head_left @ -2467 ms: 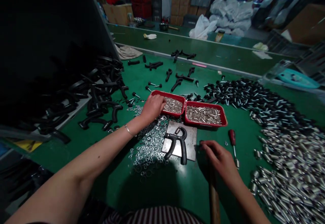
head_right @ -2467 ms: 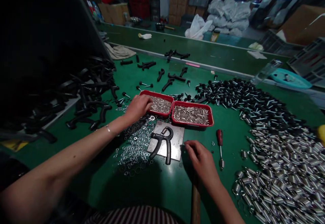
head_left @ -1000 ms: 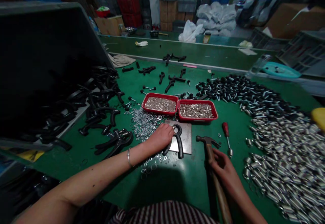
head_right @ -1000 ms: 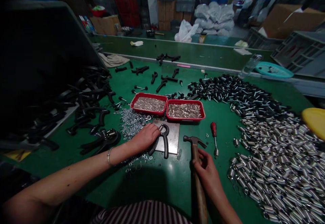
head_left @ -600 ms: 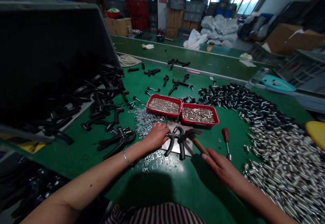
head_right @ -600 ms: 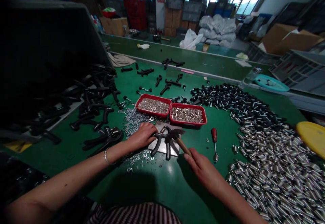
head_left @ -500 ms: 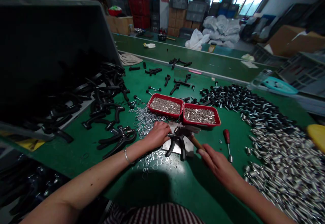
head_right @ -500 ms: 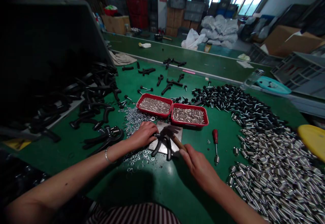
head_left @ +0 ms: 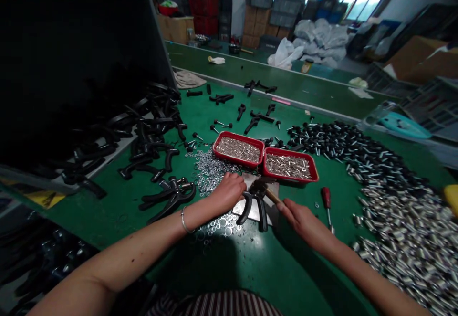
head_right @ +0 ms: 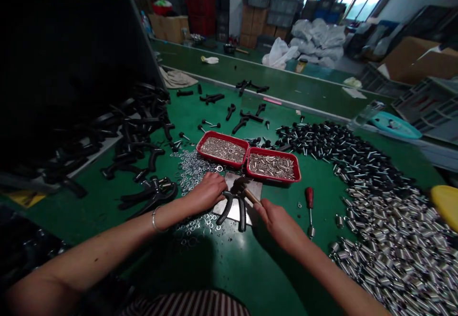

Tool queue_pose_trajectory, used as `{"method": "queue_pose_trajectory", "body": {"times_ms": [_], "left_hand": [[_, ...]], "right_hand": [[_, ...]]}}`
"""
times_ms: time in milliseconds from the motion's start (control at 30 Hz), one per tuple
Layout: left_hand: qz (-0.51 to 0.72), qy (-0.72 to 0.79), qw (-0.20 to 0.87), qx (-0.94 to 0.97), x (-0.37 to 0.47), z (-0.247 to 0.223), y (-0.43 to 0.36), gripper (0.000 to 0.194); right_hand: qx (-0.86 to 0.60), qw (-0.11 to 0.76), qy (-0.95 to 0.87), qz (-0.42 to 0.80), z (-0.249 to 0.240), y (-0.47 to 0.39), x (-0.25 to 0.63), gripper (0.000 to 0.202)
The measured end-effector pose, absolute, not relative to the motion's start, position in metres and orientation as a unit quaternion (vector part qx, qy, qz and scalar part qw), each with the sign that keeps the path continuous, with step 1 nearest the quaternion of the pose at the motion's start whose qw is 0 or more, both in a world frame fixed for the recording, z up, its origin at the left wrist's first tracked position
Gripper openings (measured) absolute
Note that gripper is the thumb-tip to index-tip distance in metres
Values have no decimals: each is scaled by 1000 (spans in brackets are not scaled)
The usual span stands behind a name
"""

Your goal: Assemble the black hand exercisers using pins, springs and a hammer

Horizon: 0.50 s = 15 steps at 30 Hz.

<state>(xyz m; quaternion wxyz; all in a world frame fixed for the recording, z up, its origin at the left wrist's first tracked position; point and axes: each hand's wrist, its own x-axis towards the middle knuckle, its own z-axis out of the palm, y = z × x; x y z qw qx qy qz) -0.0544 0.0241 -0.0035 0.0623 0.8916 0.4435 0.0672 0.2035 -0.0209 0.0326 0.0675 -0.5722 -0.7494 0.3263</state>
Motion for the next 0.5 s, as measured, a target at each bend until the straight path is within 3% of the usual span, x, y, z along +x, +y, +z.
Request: {"method": "queue_pose_trajectory", "body": {"times_ms": [167,267,367,500], "left_hand": [[68,448,41,891,-54,-12,25,16],[65,436,40,897,-51,-14,23,16],[69,426,42,901,-62,-1,17,18],[96,462,62,879,-130,37,3,16]], "right_hand": [[-590,139,-731,311,29,3,207,36],[-604,124,-658,434,23,5,211,41],[-596,177,-567,540,17,-6,218,45],[-657,218,-563,451,6,-42,239,55]]}}
